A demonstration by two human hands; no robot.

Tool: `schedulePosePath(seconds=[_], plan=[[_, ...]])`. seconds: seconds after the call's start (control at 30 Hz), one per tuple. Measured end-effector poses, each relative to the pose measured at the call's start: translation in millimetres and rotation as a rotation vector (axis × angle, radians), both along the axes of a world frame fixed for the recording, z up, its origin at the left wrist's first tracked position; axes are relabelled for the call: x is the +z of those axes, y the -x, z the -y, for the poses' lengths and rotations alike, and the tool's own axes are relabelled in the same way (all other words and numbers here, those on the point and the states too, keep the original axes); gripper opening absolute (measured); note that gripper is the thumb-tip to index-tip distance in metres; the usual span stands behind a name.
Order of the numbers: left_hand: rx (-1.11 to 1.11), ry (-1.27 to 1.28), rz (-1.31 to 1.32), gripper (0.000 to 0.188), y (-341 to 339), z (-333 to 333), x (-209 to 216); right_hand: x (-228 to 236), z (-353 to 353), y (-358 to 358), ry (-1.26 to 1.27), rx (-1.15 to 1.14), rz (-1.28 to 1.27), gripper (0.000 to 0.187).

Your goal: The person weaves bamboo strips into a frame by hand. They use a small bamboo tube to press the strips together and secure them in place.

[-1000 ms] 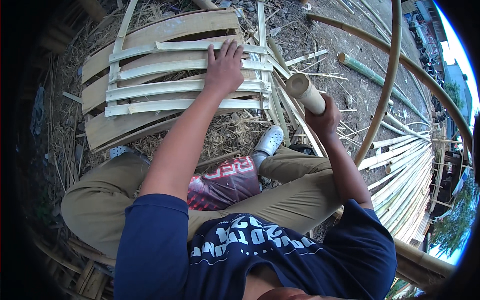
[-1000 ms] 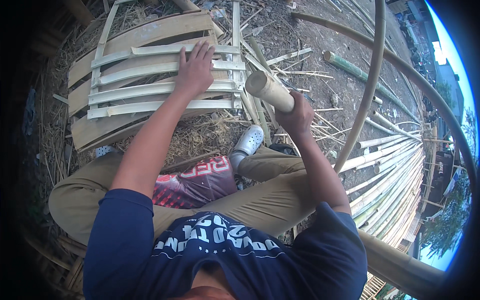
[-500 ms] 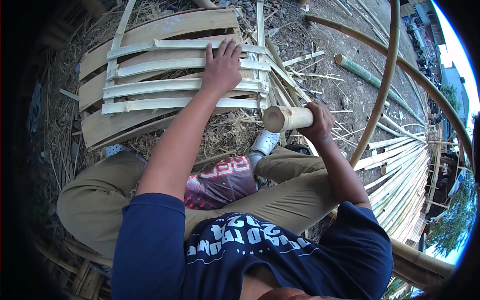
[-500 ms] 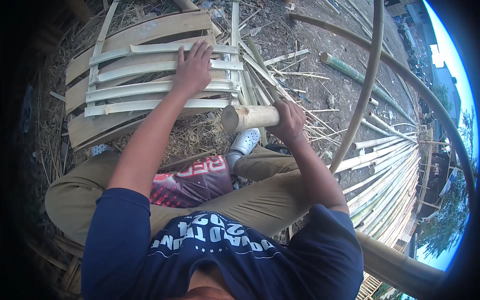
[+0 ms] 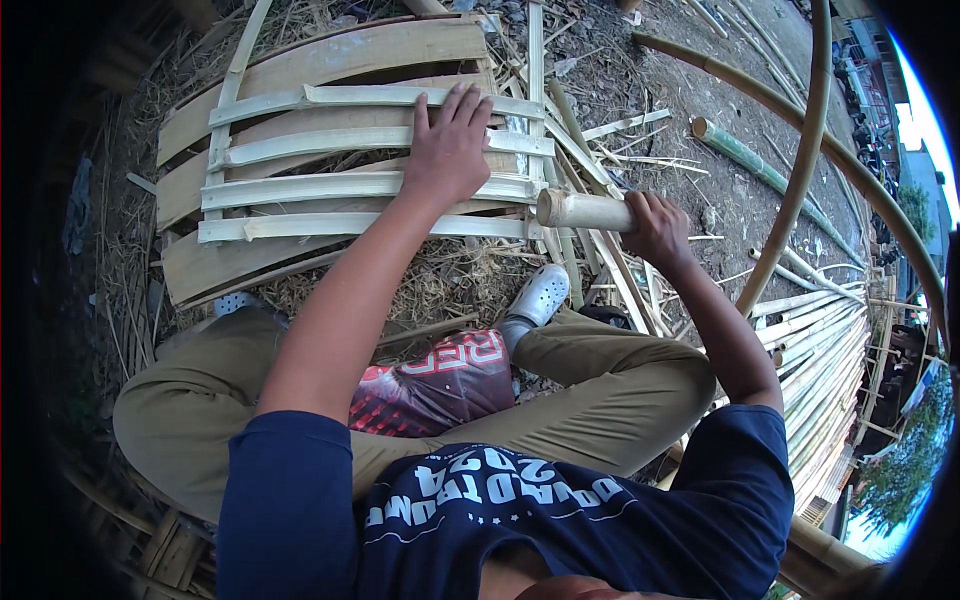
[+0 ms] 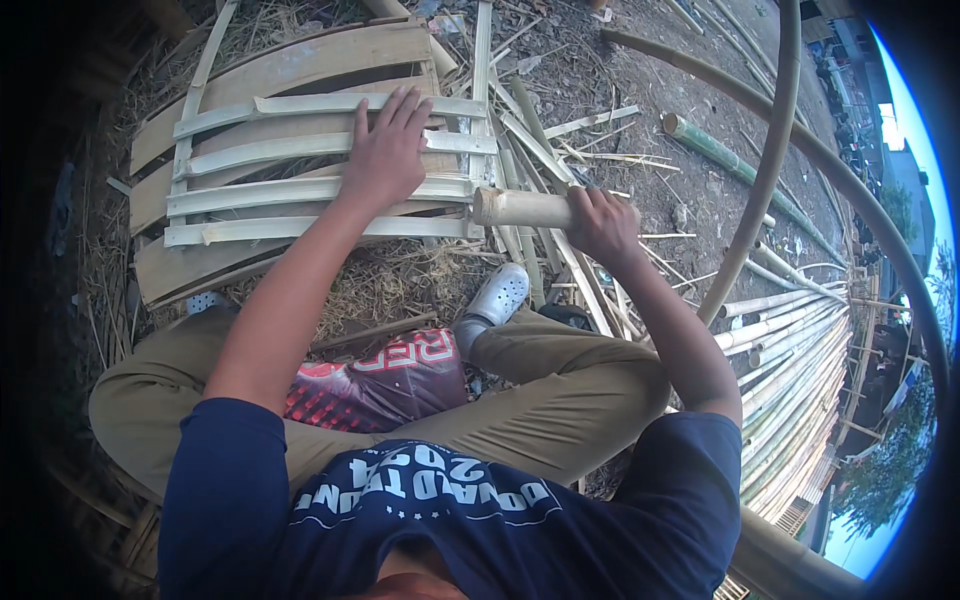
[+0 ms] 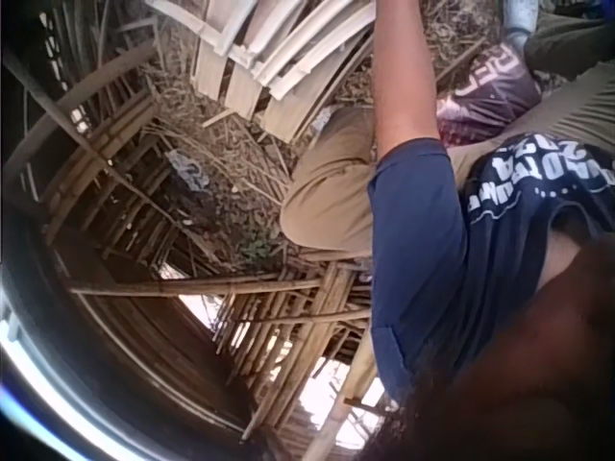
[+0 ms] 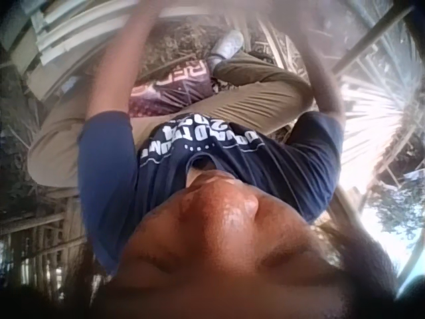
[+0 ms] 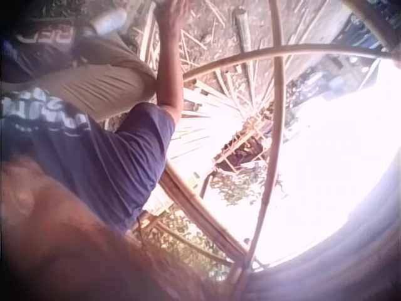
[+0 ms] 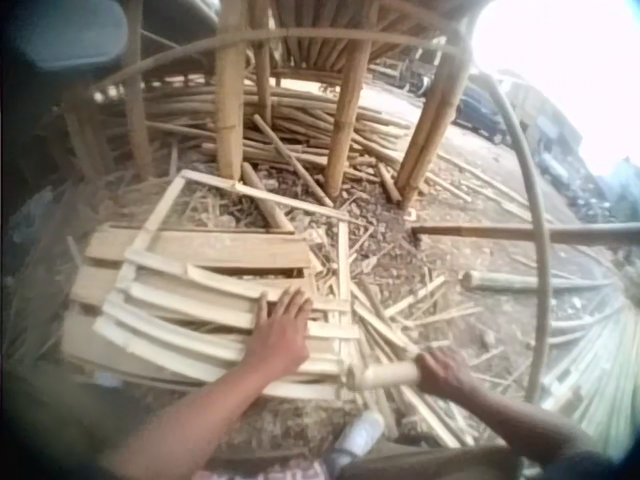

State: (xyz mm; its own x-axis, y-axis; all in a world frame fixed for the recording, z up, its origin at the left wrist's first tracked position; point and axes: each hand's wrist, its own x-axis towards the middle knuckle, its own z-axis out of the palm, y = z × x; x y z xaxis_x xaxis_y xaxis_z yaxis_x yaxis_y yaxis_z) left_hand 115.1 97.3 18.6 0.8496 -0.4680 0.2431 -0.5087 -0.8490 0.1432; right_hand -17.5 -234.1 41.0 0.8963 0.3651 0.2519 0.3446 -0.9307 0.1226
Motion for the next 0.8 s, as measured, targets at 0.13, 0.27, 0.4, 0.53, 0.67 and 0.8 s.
schedulePosePath(seconds=[0.13, 0.27, 0.4, 0.53, 0.67, 0.8], plan=[[-0.005, -0.032, -0.008, 0.057, -0.7, 1.4, 0.8, -11.6, 3.6, -7.0, 0.005, -0.015, -0.013, 0.035], [-0.001, 0.0, 0.009, 0.056, 0.1, -3.1, 0.0, 29.2, -39.7, 4.7, -0.161, 0.274, 0.133, 0.03], [-0.013, 0.014, 0.031, 0.055, -1.0, 2.6, 1.0, 26.0, -37.8, 11.1, -0.136, 0.328, 0.201, 0.019], [-0.01, 0.026, 0.044, 0.055, -10.3, 1.6, 1.5, -3.8, -4.5, 4.7, -0.046, -0.117, -0.006, 0.035], [-0.028, 0.023, 0.04, 0.055, -4.4, 1.5, -0.7, 30.0, -22.2, 22.1, -0.05, 0.153, 0.044, 0.036], [-0.014, 0.016, 0.034, 0.054, -1.6, -0.9, -0.3, 68.2, -48.9, 29.3, -0.132, 0.313, 0.138, 0.025]])
